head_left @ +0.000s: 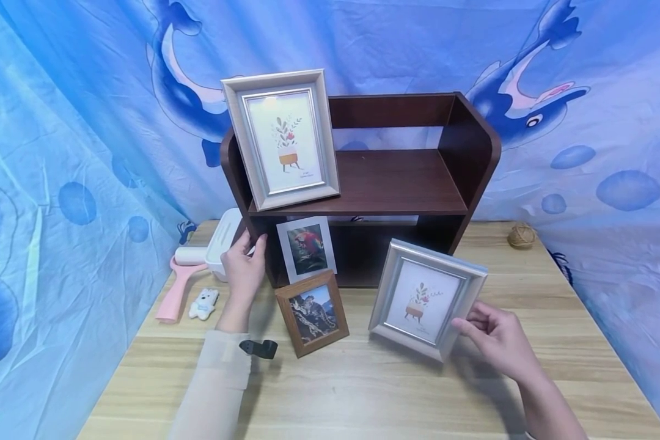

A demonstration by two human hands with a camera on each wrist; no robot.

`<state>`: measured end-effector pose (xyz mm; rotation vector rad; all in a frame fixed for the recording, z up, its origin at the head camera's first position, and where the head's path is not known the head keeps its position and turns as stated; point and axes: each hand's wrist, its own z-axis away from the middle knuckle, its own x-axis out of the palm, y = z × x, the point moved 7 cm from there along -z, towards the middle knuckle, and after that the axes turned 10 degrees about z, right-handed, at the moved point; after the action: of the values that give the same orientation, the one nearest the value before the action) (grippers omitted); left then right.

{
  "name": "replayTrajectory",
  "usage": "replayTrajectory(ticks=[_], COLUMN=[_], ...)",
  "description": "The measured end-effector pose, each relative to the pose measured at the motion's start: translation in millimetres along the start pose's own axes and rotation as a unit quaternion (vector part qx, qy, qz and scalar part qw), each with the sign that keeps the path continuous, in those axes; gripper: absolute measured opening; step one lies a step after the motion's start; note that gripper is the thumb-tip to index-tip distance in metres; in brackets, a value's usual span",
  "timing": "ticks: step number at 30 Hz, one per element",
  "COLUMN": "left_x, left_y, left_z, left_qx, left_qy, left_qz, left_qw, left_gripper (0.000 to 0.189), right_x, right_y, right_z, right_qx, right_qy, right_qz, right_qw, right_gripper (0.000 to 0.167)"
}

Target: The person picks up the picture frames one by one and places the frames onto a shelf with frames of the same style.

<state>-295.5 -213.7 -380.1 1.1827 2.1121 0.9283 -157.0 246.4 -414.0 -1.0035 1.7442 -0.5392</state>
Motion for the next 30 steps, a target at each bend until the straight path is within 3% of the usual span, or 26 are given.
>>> replayTrajectory(ticks=[15,30], left_x=[-0.7,-1.5], left_y=[3.6,3.4], left_z=[0.7,0.2], left_qx=[0.014,0.013], left_qy=[0.006,0.006], left_qz=[-0.013,-0.020], left_qw=[0.9998,0.9997], left_gripper=[0.020,0.021], right_x=[-18.6,-41.6], right_y=[-21.3,-46.8], right_z=[-8.0,-20.7], right_qx=[0.007,-0.020], right_qy=[0.019,0.028], right_qz=[0.013,-0.027], right_qw=[0.9997,0.9990], right_gripper=[0.019,0.018])
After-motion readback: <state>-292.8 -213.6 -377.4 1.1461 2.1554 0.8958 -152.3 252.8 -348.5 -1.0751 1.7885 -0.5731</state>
